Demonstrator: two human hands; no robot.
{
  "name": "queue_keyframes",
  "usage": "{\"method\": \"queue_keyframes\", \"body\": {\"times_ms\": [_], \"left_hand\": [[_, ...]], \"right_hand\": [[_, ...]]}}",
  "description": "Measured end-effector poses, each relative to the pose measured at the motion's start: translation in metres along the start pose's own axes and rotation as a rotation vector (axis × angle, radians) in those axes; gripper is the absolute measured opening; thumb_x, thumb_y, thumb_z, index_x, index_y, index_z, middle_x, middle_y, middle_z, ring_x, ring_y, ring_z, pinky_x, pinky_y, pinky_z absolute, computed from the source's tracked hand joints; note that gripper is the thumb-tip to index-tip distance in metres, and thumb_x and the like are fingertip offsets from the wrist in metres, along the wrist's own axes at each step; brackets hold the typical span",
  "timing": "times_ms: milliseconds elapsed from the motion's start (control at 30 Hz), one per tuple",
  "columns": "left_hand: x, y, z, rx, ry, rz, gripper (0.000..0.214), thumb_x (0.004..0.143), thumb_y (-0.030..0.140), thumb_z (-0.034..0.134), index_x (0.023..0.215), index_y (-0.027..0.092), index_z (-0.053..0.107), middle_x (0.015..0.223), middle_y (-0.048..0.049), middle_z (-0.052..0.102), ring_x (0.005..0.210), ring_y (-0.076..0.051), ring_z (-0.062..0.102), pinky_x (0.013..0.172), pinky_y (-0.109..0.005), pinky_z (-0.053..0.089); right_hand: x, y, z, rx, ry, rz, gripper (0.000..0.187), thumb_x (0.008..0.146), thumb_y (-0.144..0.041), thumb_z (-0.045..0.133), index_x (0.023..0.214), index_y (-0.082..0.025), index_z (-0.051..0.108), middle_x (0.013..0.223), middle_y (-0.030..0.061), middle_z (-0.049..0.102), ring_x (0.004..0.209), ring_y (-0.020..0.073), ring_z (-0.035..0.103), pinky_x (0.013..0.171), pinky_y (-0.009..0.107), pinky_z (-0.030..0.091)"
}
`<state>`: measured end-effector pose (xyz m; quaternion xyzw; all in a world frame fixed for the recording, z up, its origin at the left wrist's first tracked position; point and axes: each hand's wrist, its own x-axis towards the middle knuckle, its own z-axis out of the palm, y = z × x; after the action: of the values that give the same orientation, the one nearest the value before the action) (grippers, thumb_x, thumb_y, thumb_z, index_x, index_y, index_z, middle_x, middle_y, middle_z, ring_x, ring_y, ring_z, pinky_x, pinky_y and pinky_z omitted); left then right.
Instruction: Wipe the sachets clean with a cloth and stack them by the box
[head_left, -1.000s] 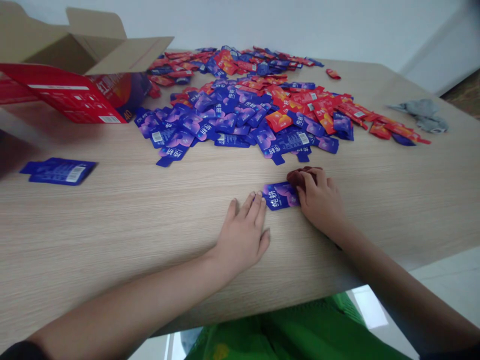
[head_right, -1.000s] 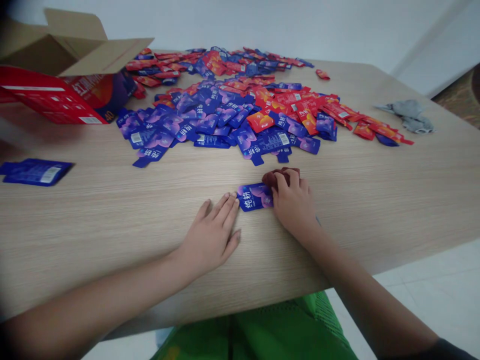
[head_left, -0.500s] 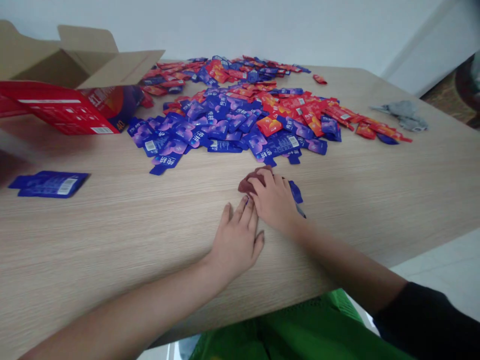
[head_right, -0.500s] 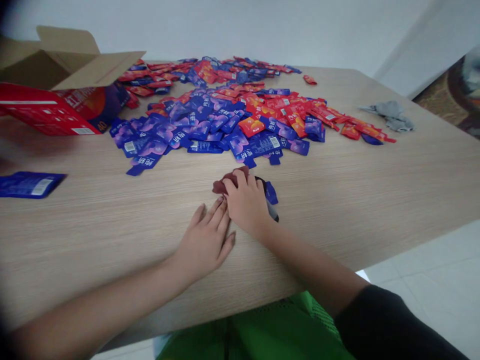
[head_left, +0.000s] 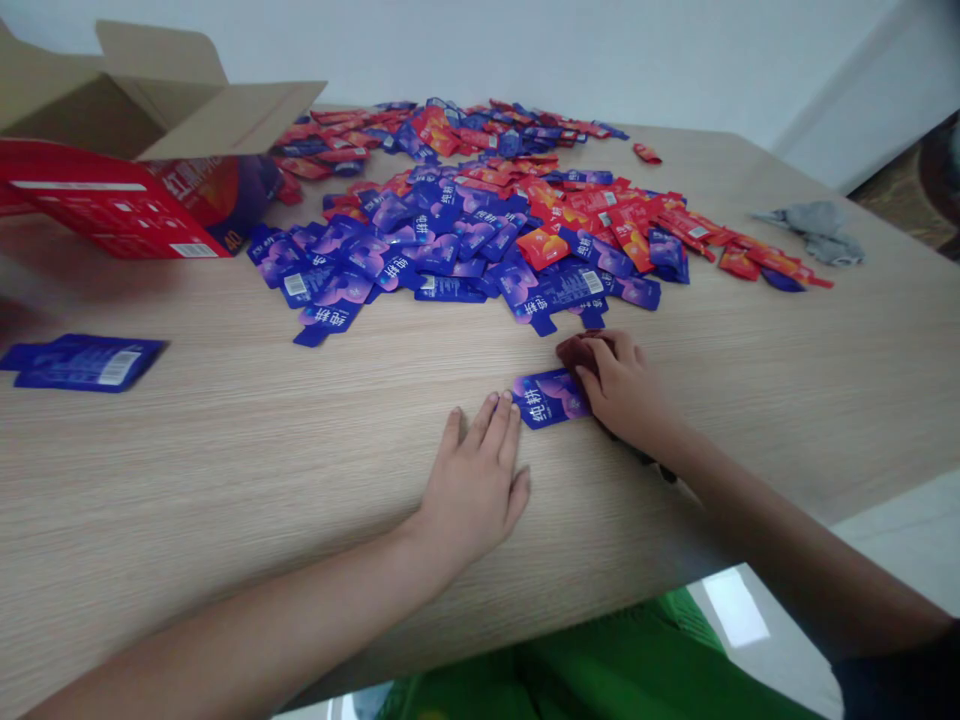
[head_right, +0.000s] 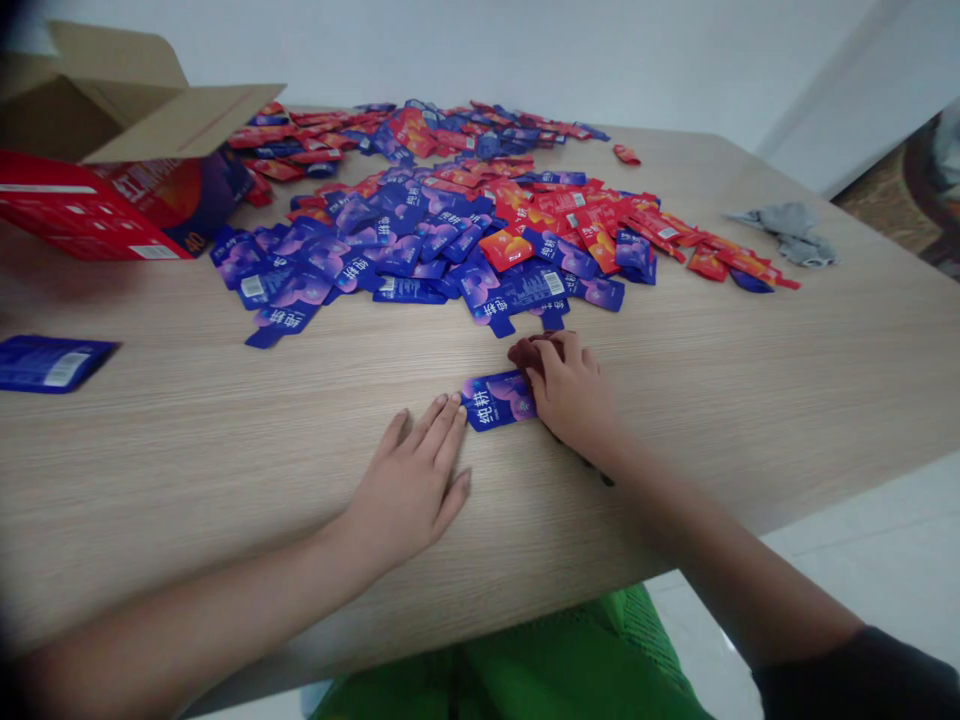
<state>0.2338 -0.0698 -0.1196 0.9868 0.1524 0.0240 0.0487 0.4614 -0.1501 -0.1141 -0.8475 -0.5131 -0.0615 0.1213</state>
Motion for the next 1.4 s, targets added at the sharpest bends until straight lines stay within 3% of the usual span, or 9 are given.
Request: {"method": "queue_keyframes", "body": {"times_ms": [100,233,333,433,800,933,1100,1233,1400], "left_hand": [[-0.001,0.000,0.001,0.002,0.016,-0.005,0.061,0.096,0.036,0.033,0.147,0.004,0.035,0.156,-0.0181,0.028,0.144,-0.031,0.029,0.112,-0.057,0.030],[-0.001,0.000,0.001,0.014,0.028,0.000,0.061,0.096,0.037,0.032,0.147,0.004,0.036,0.156,-0.0181,0.029,0.144,-0.032,0.028,0.111,-0.057,0.031],[0.000,0.000,-0.001,0.015,0.013,-0.005,0.060,0.096,0.038,0.032,0.144,0.003,0.040,0.153,-0.0191,0.037,0.143,-0.033,0.032,0.112,-0.057,0.030],[0.000,0.000,-0.002,0.010,0.001,-0.006,0.060,0.096,0.038,0.032,0.143,0.003,0.042,0.152,-0.0197,0.038,0.142,-0.033,0.032,0.112,-0.057,0.029],[-0.001,-0.001,0.002,-0.004,0.019,0.003,0.062,0.096,0.039,0.032,0.148,0.004,0.033,0.157,-0.0174,0.026,0.145,-0.031,0.027,0.111,-0.057,0.030],[-0.002,-0.002,0.003,0.000,0.017,-0.001,0.062,0.097,0.039,0.030,0.148,0.004,0.032,0.157,-0.0170,0.026,0.145,-0.031,0.027,0.112,-0.057,0.030],[-0.002,-0.001,0.003,0.017,0.027,0.001,0.062,0.096,0.040,0.030,0.147,0.005,0.034,0.157,-0.0178,0.028,0.145,-0.031,0.026,0.112,-0.057,0.029],[-0.001,-0.001,0.001,0.011,0.012,-0.007,0.060,0.096,0.040,0.033,0.142,0.004,0.043,0.151,-0.0201,0.039,0.143,-0.034,0.031,0.113,-0.058,0.028],[0.000,-0.001,-0.001,-0.009,-0.002,0.000,0.061,0.095,0.040,0.033,0.144,0.003,0.041,0.152,-0.0200,0.037,0.144,-0.034,0.029,0.112,-0.059,0.029]], "right_hand": [[0.012,-0.001,-0.012,0.091,0.037,-0.024,0.033,0.092,-0.029,0.046,0.119,-0.018,0.060,0.121,0.0153,0.056,0.106,0.0300,0.055,0.087,0.046,0.047],[0.014,-0.039,-0.018,0.159,0.156,-0.101,0.032,0.092,-0.028,0.045,0.117,-0.017,0.061,0.125,0.0148,0.054,0.109,0.0285,0.053,0.090,0.044,0.045],[0.005,-0.072,-0.008,0.069,0.037,-0.208,0.030,0.093,-0.030,0.046,0.117,-0.022,0.061,0.129,0.0116,0.054,0.104,0.0286,0.052,0.085,0.044,0.043],[-0.002,-0.084,0.003,-0.059,-0.020,-0.222,0.030,0.093,-0.033,0.046,0.119,-0.026,0.061,0.130,0.0103,0.053,0.101,0.0297,0.050,0.081,0.044,0.040],[-0.003,0.000,0.005,-0.054,0.021,0.004,0.036,0.093,-0.034,0.043,0.122,-0.017,0.056,0.125,0.0175,0.053,0.104,0.0319,0.053,0.082,0.046,0.045],[0.002,0.009,-0.005,-0.007,-0.019,-0.021,0.033,0.094,-0.033,0.042,0.119,-0.017,0.058,0.124,0.0156,0.054,0.104,0.0314,0.054,0.085,0.047,0.046],[0.008,-0.034,-0.014,0.121,0.111,-0.117,0.031,0.094,-0.030,0.044,0.117,-0.018,0.060,0.125,0.0146,0.053,0.109,0.0295,0.052,0.091,0.046,0.044],[0.005,-0.081,-0.003,0.110,0.056,-0.289,0.030,0.093,-0.028,0.046,0.118,-0.019,0.060,0.130,0.0123,0.053,0.108,0.0293,0.051,0.088,0.045,0.043],[0.002,-0.082,0.008,-0.038,0.005,-0.246,0.032,0.094,-0.032,0.044,0.121,-0.023,0.059,0.131,0.0098,0.054,0.103,0.0309,0.051,0.083,0.047,0.042]]}}
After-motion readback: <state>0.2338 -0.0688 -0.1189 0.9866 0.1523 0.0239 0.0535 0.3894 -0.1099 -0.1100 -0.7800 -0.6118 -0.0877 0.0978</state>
